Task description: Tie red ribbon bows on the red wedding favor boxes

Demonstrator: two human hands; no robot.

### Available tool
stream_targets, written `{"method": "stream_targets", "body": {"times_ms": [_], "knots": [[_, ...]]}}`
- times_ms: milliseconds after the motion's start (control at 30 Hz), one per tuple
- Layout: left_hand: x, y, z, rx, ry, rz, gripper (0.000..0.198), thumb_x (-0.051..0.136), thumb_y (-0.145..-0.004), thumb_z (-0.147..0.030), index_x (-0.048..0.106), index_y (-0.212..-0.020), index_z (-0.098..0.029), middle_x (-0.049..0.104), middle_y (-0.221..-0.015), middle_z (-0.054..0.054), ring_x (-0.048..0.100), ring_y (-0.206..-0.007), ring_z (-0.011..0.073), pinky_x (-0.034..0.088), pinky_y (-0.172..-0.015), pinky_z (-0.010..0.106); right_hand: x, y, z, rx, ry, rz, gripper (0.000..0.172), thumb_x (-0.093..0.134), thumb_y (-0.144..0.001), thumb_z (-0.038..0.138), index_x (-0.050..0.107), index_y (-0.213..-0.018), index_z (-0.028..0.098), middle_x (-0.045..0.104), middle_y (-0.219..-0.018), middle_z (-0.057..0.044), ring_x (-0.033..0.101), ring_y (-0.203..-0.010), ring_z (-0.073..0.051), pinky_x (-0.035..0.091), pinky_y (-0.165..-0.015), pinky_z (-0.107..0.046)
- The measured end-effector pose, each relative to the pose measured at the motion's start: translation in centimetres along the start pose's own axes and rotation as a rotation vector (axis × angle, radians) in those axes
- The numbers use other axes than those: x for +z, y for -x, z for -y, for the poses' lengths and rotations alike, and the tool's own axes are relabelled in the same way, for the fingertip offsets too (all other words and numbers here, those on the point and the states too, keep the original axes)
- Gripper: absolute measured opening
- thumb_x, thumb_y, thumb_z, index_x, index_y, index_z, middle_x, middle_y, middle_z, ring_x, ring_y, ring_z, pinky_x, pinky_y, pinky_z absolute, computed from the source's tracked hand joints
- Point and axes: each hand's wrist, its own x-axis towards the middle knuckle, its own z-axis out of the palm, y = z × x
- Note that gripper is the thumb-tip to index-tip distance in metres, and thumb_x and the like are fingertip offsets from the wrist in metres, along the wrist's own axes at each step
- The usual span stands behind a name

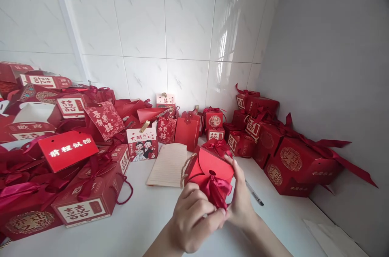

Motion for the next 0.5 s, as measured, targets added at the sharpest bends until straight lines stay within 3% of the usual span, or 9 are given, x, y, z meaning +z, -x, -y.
{"method": "stream_targets", "body": {"times_ms": [167,333,500], "knots": [[-0.53,-0.66,-0.3,-0.004,0.048,0.025,0.012,0.056,-0.08,-0.006,0.06,-0.09,-0.013,0.062,-0.06,-0.005,0.052,-0.052,0.0076,0.04,-0.056,0.027,-0.09,0.05,0.42,-0.034,0.015,-0.036,0.088,0.059,-0.075,0.042,0.006,-0.144,0.028,0.031,-0.14,-0.011,0.037,-0.125,-0.034,0.033,-0.102,-0.052],[-0.75,-0.74,-0.37,-0.013,0.052,0.044,0.012,0.055,-0.081,-0.007,0.06,-0.09,-0.014,0.063,-0.06,-0.004,0.054,-0.051,0.0087,0.042,-0.051,0.025,-0.04,0.18,0.52,0.034,0.032,-0.053,0.072,0.051,-0.081,0.031,0.012,-0.142,0.034,0.034,-0.139,-0.007,0.041,-0.123,-0.033,0.034,-0.1,-0.052],[-0.79,-0.59,-0.49,-0.088,0.136,0.084,0.011,0.052,-0.084,-0.009,0.06,-0.088,-0.015,0.064,-0.059,-0.003,0.056,-0.051,0.0091,0.045,-0.049,0.023,0.0,0.04,0.7,0.017,0.053,-0.061,0.075,0.052,-0.081,0.034,0.009,-0.142,0.033,0.035,-0.138,-0.008,0.042,-0.121,-0.035,0.035,-0.099,-0.055]]}}
